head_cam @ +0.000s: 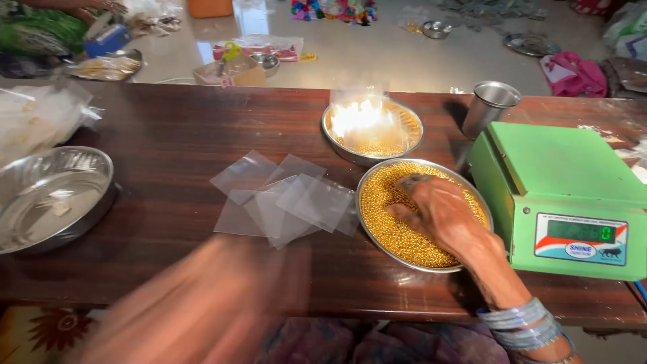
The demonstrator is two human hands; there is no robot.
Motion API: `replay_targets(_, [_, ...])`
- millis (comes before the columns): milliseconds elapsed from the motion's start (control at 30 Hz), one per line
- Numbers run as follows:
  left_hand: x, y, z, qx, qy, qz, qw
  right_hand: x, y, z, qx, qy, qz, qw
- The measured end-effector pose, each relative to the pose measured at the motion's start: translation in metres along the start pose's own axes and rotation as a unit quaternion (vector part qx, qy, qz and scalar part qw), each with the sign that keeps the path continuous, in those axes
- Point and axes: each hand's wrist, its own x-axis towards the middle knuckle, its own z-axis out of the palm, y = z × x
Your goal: The person scoops gold-colored beads by hand from a large metal plate, places a portion on a small digital scale to weigh it, then slides the weighed beads into a small clear plastic bag and seals it, setting the filled bag aside before repeating the cycle.
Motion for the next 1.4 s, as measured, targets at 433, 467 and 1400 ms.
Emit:
replay_targets(433, [0.128, -0.037, 0.193, 0.145, -0.157, 0.095, 0.972, -0.004, 0.007, 0.019, -0.005, -0.01, -0.1, 0.995])
replay_targets(467, [0.127, -0.041, 0.195, 0.144, -0.157, 0.076, 0.974, -0.004, -0.001, 0.009, 0.014, -0.04, -0.092, 0.995])
replay_targets(1400, [0.154, -0.058, 0.224, 0.164, -0.158, 0.072, 0.971, -0.047, -0.03, 0.003, 0.201, 0.19, 0.02, 0.961])
